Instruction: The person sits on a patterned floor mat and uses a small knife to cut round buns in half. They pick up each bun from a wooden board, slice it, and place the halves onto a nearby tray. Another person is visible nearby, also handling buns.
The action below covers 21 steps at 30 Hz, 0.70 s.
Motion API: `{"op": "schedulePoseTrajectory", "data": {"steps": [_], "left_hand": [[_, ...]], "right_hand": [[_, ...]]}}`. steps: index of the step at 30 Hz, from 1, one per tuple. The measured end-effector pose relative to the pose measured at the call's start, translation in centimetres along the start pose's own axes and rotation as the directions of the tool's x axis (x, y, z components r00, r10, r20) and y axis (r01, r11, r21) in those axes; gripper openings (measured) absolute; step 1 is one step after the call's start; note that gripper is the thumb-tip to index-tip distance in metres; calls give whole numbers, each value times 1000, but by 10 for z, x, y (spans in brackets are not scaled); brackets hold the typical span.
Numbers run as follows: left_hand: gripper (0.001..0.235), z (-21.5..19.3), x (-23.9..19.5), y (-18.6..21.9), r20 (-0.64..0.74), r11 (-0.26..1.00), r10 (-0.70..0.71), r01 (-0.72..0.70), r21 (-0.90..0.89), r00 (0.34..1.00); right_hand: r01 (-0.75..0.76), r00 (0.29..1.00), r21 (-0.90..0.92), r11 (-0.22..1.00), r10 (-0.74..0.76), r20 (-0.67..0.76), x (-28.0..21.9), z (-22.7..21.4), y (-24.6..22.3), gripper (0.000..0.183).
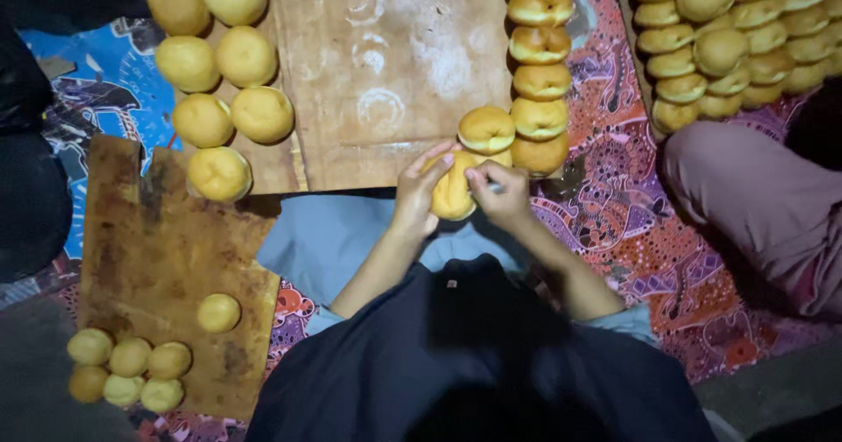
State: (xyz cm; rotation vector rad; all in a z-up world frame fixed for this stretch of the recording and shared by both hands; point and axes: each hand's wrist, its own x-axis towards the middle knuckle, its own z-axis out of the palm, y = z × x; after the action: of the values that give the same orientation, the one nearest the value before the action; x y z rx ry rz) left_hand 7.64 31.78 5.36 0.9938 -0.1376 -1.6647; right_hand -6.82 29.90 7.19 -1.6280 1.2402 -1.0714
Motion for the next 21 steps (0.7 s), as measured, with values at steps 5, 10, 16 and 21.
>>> {"op": "schedulePoseTrajectory", "data": {"steps": [5,10,16,21], "left_hand": [[36,28,15,-4,-119,997,52,-59,-53,992],[77,56,40,44,515,525,187,-528,667,836],[69,53,123,72,729,319,-121,-669,671,674],[63,29,160,36,789,369,-121,-711,599,602]], "right_hand": [[353,890,-389,851,-433,-140,28,-15,18,20],[183,946,-493,850,-289,-147,59,-32,16,19],[-149,862,-212,966,23,-506,33,-114,6,15],[-167,719,-191,967,-13,-695,-12,-147,22,24]]}}
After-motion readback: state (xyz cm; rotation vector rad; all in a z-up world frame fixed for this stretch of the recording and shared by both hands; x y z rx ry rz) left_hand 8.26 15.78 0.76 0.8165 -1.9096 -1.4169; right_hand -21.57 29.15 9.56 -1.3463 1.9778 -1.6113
